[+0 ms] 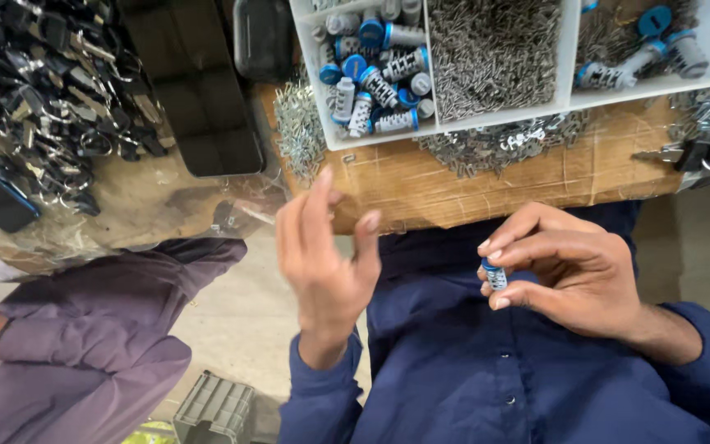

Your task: The person assembles small key cylinders by inserting metal pins into a cylindrical housing and securing a blue cap. They repeatedly pick pins from a compartmentalized tray, insert them into the cylinder, and place the finished units back into the tray.

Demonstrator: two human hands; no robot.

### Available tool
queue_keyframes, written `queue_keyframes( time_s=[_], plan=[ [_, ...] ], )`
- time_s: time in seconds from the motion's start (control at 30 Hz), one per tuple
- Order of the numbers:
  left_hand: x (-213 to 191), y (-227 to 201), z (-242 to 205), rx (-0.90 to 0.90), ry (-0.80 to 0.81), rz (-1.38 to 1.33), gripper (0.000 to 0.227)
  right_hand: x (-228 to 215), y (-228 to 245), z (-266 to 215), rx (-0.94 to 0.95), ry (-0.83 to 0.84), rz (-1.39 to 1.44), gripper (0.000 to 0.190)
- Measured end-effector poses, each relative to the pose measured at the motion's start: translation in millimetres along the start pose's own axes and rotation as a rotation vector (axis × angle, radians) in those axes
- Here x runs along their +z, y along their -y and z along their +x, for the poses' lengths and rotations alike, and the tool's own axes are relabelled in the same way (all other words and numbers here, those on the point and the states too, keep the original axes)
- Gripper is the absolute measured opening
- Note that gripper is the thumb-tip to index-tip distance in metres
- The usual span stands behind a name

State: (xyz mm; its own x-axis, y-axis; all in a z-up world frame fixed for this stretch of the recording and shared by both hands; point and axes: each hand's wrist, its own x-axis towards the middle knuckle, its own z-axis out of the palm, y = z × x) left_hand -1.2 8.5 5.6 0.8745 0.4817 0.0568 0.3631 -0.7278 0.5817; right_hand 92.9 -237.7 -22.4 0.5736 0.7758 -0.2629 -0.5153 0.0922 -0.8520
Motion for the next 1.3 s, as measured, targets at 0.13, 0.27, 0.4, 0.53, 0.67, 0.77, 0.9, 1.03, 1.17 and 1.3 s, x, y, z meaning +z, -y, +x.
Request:
queue_keyframes(
  time_s=[0.13,0.27,0.4,0.53,0.67,0.77,0.9,1.03,1.17,1.3],
  plan=[
    [-3,-6,-1,0.082,-0.017,0.19,0.041,-2,-4,1,0.017,-0.032,-0.06,0.031],
    [-6,-13,-3,0.13,0.1,0.19,0.04,-4,0,-1,-0.021,0.018,-0.027,0.03],
    [-2,-1,-7,0.321,0.053,0.001,0.023,-6,-2,-2,-0.012,-0.055,0.033,0.031],
    [12,-5,-25,0.165,-0.091,-0.201,0.018,-6,-6,-2,0.007,-0.132,0.069,0.036],
    [28,-40,-29,0.171,0.143,-0.651,0.024,-9,-9,-6,-0.007,-0.128,0.1,0.035],
    [38,-55,-17,0.226,0.15,-0.692,0.024,-12,-6,-12,-0.029,-0.168,-0.03,0.033],
    [33,-55,-5,0.427,0.301,-0.473,0.029,-15,-6,-18,-0.01,-0.188,-0.03,0.034],
    [29,-51,-15,0.24,0.288,-0.629,0.031,-11,-14,-16,0.017,-0.103,0.124,0.033],
    [26,-50,-18,0.341,0.229,-0.47,0.035,-11,-18,-14,-0.048,-0.087,-0.068,0.034],
    [11,-39,-13,0.349,0.453,-0.485,0.039,-7,-15,-12,0.033,-0.093,0.059,0.031]
  ],
)
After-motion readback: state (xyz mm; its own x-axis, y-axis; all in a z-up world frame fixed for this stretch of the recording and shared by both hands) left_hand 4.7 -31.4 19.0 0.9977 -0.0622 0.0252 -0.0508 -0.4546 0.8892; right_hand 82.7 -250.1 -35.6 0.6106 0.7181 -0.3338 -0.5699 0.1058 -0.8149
